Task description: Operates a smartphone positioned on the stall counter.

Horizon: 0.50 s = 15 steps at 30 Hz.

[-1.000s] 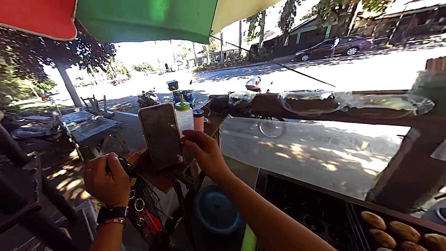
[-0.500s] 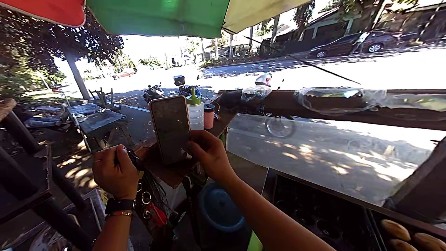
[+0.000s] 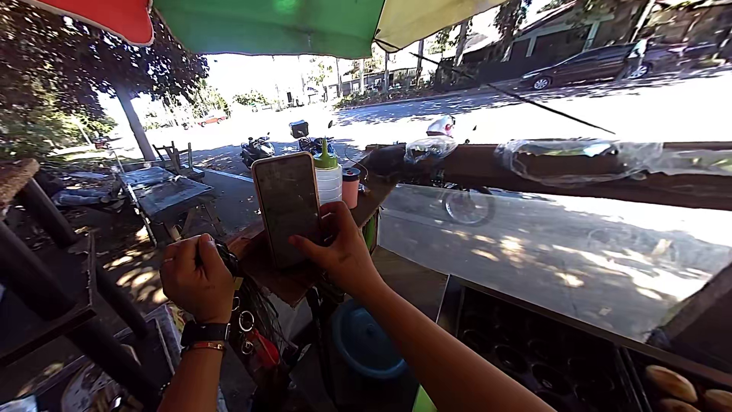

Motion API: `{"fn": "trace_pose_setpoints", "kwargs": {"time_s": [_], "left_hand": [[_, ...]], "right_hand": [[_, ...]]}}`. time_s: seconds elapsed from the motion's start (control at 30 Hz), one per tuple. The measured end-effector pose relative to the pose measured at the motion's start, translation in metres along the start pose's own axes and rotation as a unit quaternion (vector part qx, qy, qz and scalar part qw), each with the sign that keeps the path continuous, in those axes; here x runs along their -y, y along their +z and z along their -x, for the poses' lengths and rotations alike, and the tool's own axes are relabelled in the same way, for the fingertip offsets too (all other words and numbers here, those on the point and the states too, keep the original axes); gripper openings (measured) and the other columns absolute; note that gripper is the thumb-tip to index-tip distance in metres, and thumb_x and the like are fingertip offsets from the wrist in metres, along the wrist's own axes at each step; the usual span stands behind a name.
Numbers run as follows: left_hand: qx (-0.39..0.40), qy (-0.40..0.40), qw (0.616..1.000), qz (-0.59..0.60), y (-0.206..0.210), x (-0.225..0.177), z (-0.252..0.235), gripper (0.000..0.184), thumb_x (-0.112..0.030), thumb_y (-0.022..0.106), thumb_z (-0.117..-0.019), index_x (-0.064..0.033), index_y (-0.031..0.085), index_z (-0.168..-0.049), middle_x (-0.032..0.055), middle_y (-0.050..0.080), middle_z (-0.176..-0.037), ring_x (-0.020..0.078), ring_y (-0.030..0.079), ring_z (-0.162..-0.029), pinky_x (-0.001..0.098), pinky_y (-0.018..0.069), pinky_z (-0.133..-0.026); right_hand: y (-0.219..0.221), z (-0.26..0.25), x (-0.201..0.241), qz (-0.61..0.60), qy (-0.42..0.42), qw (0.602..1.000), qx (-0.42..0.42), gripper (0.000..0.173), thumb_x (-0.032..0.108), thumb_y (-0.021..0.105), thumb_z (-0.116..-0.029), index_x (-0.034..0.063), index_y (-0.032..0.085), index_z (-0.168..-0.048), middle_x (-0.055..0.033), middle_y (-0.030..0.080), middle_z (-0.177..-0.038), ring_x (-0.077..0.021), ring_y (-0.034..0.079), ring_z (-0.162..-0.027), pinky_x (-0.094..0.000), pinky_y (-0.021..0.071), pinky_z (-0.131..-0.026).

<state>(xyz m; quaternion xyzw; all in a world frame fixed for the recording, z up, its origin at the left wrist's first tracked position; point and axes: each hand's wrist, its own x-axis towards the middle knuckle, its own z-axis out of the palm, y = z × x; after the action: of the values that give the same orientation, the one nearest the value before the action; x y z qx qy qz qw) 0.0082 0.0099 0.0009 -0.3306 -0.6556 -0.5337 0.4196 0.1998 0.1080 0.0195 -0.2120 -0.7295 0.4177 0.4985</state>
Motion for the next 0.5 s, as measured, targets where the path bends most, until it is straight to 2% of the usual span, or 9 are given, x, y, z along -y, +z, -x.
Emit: {"fn": "trace_pose_setpoints", "kwargs": {"time_s": [0.13,0.23,0.3,0.5], "left_hand": [[0.003,-0.001,1.0,-0.001,0.0,0.001,0.0,0.035,-0.022,0.049,-0.1062,0.0022,0.073,-0.095,0.0209,0.068,-0.095,0.0328,0.064,-0.093,0.0488,0.0483,-0.084],[-0.003,-0.001,1.0,0.001,0.001,0.002,0.0,0.035,-0.021,0.05,-0.1059,0.0023,0.072,-0.094,0.0203,0.067,-0.095,0.0314,0.064,-0.092,0.047,0.0486,-0.084],[-0.002,-0.001,1.0,0.003,0.0,0.001,0.0,0.035,-0.021,0.05,-0.106,0.003,0.072,-0.095,0.0206,0.067,-0.094,0.0318,0.064,-0.091,0.0473,0.0485,-0.084],[0.003,0.001,1.0,0.0,-0.001,0.0,0.0,0.035,-0.02,0.049,-0.1061,0.0038,0.072,-0.095,0.0215,0.067,-0.093,0.0323,0.064,-0.091,0.0474,0.0489,-0.083]], "right_hand": [[-0.001,0.001,-0.001,-0.012,0.002,1.0,0.003,0.051,0.027,0.081,-0.088,0.0111,0.051,-0.126,-0.0039,0.062,-0.088,-0.0112,0.062,-0.068,-0.0267,0.0523,-0.056],[-0.005,0.002,-0.006,-0.066,-0.004,0.998,0.011,0.038,0.021,0.067,-0.0949,0.0118,0.054,-0.129,-0.0037,0.066,-0.092,-0.0102,0.064,-0.07,-0.0246,0.0521,-0.056],[-0.007,0.002,-0.008,-0.079,-0.01,0.997,0.01,0.033,0.016,0.061,-0.0964,0.0104,0.056,-0.128,-0.0037,0.065,-0.091,-0.0102,0.062,-0.069,-0.0241,0.0508,-0.056],[-0.008,0.002,-0.01,-0.08,-0.019,0.997,0.012,0.032,0.011,0.064,-0.0958,0.0089,0.056,-0.126,-0.0038,0.064,-0.09,-0.0099,0.062,-0.068,-0.0238,0.0522,-0.057]]}}
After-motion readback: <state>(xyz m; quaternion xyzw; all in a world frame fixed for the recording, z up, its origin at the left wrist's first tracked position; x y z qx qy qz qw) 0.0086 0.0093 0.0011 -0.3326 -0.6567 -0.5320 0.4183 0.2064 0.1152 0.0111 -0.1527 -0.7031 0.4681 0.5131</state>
